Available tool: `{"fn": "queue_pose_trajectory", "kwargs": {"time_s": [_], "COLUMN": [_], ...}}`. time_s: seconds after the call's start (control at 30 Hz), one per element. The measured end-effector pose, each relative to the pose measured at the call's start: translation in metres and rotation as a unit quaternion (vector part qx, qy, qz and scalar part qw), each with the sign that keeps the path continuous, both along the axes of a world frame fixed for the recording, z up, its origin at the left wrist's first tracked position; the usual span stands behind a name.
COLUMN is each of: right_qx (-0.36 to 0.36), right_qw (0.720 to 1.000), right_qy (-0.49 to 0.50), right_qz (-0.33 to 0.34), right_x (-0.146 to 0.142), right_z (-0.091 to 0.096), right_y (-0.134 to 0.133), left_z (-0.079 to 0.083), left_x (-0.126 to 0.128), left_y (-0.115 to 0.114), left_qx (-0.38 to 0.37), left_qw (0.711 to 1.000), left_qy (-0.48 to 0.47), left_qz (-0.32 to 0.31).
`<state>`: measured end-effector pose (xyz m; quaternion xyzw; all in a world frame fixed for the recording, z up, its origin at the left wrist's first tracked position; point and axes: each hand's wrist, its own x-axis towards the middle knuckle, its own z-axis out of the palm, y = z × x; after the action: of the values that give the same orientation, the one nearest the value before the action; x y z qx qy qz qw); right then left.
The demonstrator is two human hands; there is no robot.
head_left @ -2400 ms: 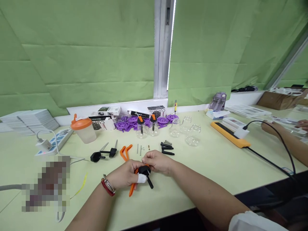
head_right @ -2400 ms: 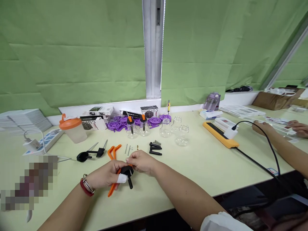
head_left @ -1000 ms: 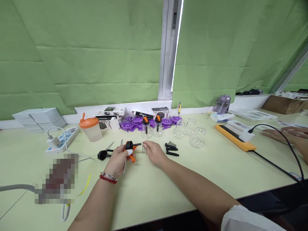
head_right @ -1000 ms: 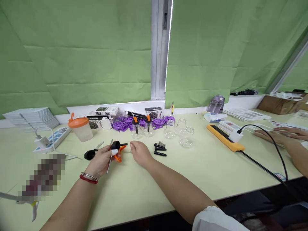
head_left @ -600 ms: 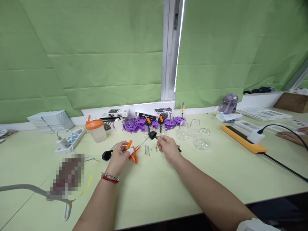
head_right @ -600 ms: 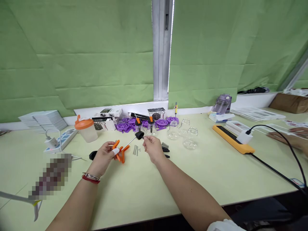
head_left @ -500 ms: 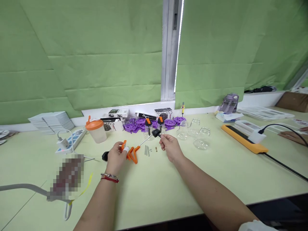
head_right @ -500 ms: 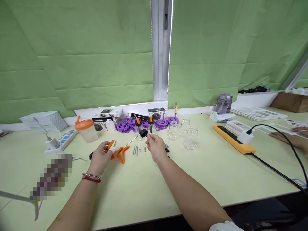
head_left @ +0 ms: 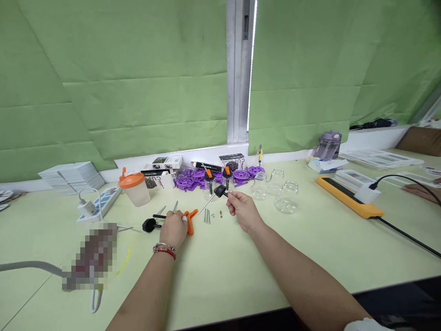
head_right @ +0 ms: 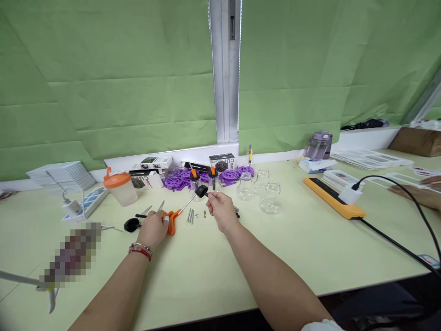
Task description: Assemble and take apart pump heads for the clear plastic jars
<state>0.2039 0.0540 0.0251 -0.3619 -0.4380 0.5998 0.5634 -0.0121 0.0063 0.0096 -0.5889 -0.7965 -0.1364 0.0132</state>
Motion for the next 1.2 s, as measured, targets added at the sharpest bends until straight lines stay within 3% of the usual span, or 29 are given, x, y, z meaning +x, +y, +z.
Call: {"fn": "queue_pose_trajectory", "kwargs": {"time_s": [0.83, 0.93, 1.0, 1.07, 1.2], "right_qx": [-0.006, 0.018, 0.055, 0.098, 0.202], "right_qw": [0.999, 0.998, 0.996, 0.992, 0.967], "right_qy": [-0.019, 0.012, 0.019, -0.007, -0.124], "right_qz": [0.046, 0.063, 0.071, 0.076, 0.09], "right_x": [-0.005, -0.006, -0.009, -0.014, -0.026], "right_z": [-0.008, -0.008, -0.009, -0.011, -0.019], "right_y": [-0.004, -0.006, -0.009, -0.014, -0.026], "left_z": [-0.006, 0.0, 0.003, 0.005, 0.004], "left_x": [-0.006, -0.002, 0.002, 0.007, 0.016], "left_y": [0.004, -0.002, -0.008, -0.014, -0.023], "left_qx": [-0.031, 0.035, 0.135, 0.201, 0.17], "left_qw": [1.0, 0.999, 0.989, 0.966, 0.923], "left_qy": [0.005, 0.005, -0.034, -0.107, -0.211], "left_qz": [0.002, -0.005, -0.046, -0.124, -0.271]}}
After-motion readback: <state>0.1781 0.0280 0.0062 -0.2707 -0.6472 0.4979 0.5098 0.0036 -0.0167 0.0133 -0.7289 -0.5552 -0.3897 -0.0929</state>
